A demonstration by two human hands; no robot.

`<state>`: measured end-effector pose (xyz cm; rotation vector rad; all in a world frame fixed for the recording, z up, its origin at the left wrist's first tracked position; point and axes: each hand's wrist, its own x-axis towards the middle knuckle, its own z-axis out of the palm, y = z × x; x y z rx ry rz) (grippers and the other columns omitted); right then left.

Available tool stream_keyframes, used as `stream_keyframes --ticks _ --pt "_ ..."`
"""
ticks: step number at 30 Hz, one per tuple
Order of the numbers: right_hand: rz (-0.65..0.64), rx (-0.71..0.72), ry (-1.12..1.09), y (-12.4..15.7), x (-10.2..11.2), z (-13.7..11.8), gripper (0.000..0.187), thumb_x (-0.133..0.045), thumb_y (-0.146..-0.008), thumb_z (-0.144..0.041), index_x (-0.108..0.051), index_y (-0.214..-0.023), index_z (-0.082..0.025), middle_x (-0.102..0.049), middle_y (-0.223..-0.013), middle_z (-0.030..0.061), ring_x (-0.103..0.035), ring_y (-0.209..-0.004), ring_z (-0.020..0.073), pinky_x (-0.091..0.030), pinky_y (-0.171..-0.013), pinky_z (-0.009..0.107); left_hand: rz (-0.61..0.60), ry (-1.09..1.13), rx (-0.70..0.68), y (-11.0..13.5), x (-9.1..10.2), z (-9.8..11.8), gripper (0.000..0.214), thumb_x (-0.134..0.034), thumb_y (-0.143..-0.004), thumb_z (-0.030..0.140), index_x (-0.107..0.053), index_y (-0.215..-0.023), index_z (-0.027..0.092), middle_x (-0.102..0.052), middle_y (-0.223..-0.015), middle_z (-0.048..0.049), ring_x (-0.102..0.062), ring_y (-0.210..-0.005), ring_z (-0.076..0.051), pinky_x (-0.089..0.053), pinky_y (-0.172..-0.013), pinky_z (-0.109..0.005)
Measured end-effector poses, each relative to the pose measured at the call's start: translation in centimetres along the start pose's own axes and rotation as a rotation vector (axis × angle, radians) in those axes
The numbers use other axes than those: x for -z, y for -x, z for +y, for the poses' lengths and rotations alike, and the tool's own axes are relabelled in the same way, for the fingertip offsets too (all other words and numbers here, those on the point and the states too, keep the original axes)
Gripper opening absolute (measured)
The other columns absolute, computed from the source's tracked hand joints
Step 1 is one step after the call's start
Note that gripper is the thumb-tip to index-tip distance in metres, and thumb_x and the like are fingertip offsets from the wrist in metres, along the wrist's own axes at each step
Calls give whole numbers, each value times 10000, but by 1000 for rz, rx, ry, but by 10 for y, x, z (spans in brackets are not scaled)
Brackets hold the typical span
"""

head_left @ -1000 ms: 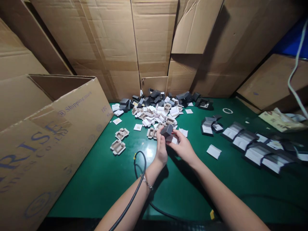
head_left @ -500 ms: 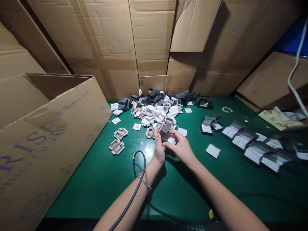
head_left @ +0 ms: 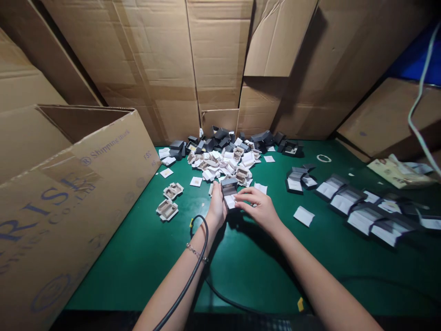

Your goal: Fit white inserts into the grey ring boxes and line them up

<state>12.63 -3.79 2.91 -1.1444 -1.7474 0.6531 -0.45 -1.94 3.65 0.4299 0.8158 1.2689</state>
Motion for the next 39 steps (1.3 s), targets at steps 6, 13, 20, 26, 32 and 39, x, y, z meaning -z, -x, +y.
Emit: stream_keyframes --ticks 6,13,20,26,32,39 --pt "-73 -5 48 1 -2 1 185 -698 -741 -405 -770 -847 -272 -654 -859 29 -614 -720 155 -518 -709 311 5 -47 -2 -1 0 -4 397 -457 -894 492 -642 -1038 172 -704 -1014 -74 -626 -1061 -200 -524 -876 -293" --pt "-144 75 110 2 -4 4 203 -607 -823 -391 -760 -887 -274 -653 -891 40 -603 -690 137 -513 -659 287 83 -67 -11 -4 2 -5 378 -530 -852 501 -624 -1064 203 -703 -998 -60 -622 -1068 -190 -525 -824 -249" --pt "-144 126 141 2 -2 4 210 -589 -837 -393 -757 -890 -278 -666 -897 45 -625 -722 149 -530 -705 305 -71 -69 54 -3 5 -5 361 -528 -815 482 -612 -1009 189 -686 -858 -60 -652 -873 -188 -524 -677 -260" --pt "-83 31 18 -3 5 4 206 -623 -806 -418 -765 -864 -280 -690 -897 45 -642 -800 177 -533 -716 326 -239 -87 125 2 13 5 537 -542 -582 127 -551 -1112 212 -664 -875 -12 -530 -559 -71 -412 -506 -182" --pt "-27 -34 -75 -5 7 8 226 -659 -769 -457 -768 -850 -276 -698 -903 49 -642 -840 191 -532 -767 357 -270 -200 110 8 10 12 609 -559 -499 55 -557 -1080 236 -637 -873 15 -531 -664 -78 -381 -554 -174" --pt "-11 -39 -69 -4 5 9 204 -660 -766 -431 -769 -837 -273 -700 -911 49 -645 -859 197 -536 -771 357 -227 -239 94 8 11 10 579 -559 -504 53 -512 -1050 242 -601 -798 42 -520 -659 -78 -389 -585 -188"
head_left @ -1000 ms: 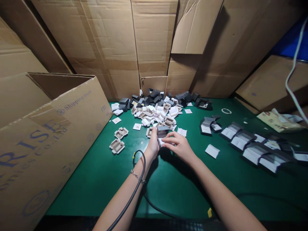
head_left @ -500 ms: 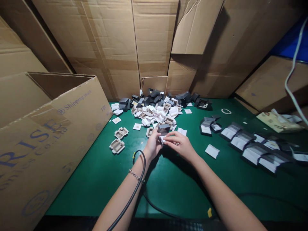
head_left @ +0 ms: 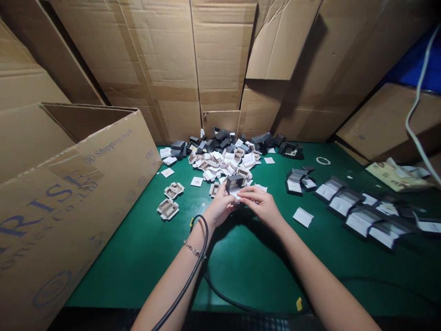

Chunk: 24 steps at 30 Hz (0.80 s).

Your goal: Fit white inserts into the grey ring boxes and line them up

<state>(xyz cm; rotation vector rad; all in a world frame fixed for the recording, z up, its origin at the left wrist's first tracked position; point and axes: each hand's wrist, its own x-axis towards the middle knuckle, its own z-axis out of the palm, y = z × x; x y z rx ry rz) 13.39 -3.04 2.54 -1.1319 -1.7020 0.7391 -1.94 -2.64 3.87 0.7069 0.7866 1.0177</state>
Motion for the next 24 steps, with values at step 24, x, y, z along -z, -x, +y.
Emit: stream_keyframes --ticks 24 --pt "14 -279 -118 -4 5 -1 257 -684 -685 -385 -760 -826 -184 -749 -852 67 -674 -827 232 -521 -793 378 74 14 8 -5 5 3 534 -474 -504 57 -495 -1020 196 -594 -928 -37 -555 -751 -126 -454 -566 -200"
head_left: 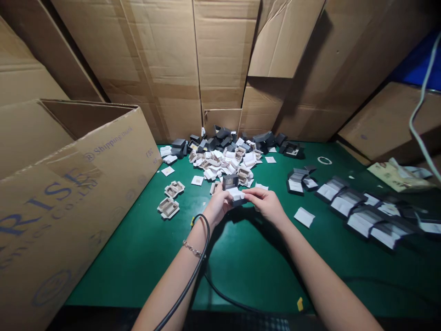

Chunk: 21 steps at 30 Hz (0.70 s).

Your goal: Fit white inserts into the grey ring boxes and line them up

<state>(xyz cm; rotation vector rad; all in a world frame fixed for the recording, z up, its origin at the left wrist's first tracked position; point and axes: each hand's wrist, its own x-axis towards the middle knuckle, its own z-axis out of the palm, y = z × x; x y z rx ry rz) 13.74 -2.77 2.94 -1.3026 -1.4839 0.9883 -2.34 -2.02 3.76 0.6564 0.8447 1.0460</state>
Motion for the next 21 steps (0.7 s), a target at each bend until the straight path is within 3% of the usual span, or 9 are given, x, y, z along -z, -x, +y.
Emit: stream_keyframes --ticks 6,13,21 --pt "16 67 50 2 -1 1 218 -680 -696 -354 -755 -828 -198 -744 -856 62 -670 -792 208 -523 -748 342 -9 -34 35 0 0 -1 514 -462 -503 50 -487 -998 188 -583 -1008 -54 -559 -808 -138 -438 -545 -192" --pt "-12 217 204 1 -1 4 160 -627 -765 -312 -746 -799 -210 -722 -804 55 -656 -733 184 -511 -650 301 -19 -70 37 -3 4 -4 550 -467 -484 62 -489 -1013 210 -585 -884 -11 -534 -723 -119 -441 -529 -188" --pt "14 339 206 4 -4 3 164 -603 -801 -315 -730 -806 -211 -720 -815 63 -660 -737 178 -537 -638 298 -7 -16 -8 -1 2 1 494 -471 -490 72 -496 -965 206 -587 -869 -3 -538 -710 -115 -434 -545 -194"
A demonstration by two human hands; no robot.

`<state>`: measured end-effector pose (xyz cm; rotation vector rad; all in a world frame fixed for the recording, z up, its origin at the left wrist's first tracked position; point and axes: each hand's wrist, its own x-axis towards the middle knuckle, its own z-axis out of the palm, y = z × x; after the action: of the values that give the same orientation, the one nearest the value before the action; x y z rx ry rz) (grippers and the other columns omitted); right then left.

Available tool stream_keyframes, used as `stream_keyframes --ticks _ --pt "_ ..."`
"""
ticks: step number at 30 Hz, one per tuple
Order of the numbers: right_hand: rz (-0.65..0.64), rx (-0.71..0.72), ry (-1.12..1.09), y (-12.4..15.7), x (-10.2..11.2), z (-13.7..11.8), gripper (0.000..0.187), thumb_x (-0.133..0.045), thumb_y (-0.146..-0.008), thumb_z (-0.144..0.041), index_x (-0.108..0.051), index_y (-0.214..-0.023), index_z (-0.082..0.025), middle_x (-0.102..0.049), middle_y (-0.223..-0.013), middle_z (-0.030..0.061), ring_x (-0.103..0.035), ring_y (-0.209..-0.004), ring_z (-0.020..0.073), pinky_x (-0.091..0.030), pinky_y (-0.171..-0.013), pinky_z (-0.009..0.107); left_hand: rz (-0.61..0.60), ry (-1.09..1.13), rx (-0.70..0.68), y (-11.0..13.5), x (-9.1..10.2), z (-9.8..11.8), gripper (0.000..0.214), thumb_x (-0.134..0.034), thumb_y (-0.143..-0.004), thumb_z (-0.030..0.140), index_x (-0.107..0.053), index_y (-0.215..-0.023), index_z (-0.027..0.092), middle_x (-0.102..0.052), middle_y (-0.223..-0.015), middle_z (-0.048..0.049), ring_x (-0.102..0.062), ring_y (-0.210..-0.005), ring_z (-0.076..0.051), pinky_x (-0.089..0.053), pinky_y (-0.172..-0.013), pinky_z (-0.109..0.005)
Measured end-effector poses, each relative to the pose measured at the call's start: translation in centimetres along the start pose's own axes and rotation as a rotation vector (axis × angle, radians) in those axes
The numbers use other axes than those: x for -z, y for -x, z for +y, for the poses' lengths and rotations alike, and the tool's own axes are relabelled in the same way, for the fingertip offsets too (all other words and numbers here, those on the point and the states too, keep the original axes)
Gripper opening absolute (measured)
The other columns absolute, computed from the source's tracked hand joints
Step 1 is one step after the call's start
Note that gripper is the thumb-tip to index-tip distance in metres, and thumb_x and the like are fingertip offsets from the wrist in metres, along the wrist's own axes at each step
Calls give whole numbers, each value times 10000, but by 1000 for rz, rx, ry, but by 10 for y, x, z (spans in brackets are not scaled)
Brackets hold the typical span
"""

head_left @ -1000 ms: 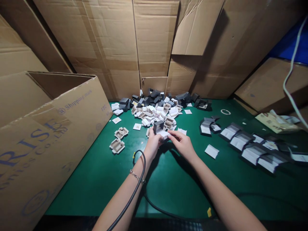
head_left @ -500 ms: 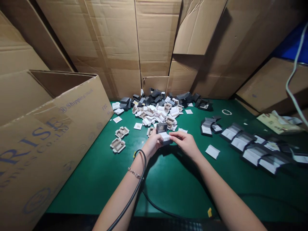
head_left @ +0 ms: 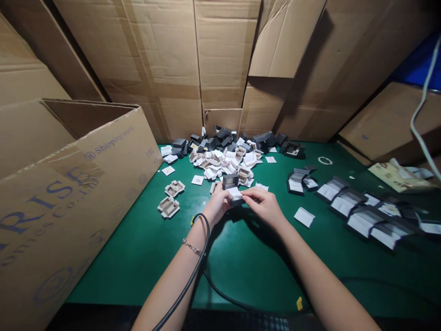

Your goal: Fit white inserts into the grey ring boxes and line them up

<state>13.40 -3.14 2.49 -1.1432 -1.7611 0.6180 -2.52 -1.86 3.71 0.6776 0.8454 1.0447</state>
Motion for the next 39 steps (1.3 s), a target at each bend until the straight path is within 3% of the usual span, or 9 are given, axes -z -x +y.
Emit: stream_keyframes --ticks 3,9,15,22,33,39 --pt "22 3 -2 1 -2 -1 167 -622 -797 -336 -727 -835 -212 -718 -862 68 -665 -783 185 -545 -653 302 8 13 0 1 -1 1 490 -469 -495 65 -492 -965 201 -588 -851 1 -545 -718 -119 -443 -561 -198" --pt "25 29 -1 3 -10 -2 179 -637 -806 -363 -751 -883 -248 -717 -983 63 -668 -895 199 -536 -834 362 -117 15 64 -1 2 -4 542 -497 -501 62 -501 -1023 207 -605 -954 -18 -551 -710 -108 -415 -535 -178" --pt "-29 -3 -53 3 -10 -2 194 -639 -808 -383 -765 -885 -257 -738 -916 58 -681 -849 202 -555 -794 351 -95 -100 42 -2 3 -9 597 -485 -510 70 -504 -1088 217 -593 -955 -33 -537 -725 -115 -412 -563 -197" --pt "-55 61 4 3 -7 1 167 -640 -812 -357 -767 -848 -255 -737 -871 51 -683 -804 191 -556 -755 327 -93 -153 36 -2 2 -7 698 -475 -500 76 -471 -1182 227 -588 -903 -27 -497 -642 -100 -399 -531 -195" --pt "-157 80 37 2 -2 -4 192 -576 -832 -250 -760 -889 -252 -733 -951 51 -688 -868 181 -554 -824 339 -54 -44 72 1 1 -2 515 -477 -502 76 -522 -998 208 -568 -779 0 -484 -556 -83 -403 -481 -181" --pt "-137 111 86 6 -7 -6 342 -587 -800 -238 -687 -1127 -255 -657 -1215 77 -621 -1110 227 -489 -972 423 36 81 83 1 -1 3 339 -508 -567 74 -505 -882 199 -553 -701 32 -496 -535 -64 -455 -490 -157"
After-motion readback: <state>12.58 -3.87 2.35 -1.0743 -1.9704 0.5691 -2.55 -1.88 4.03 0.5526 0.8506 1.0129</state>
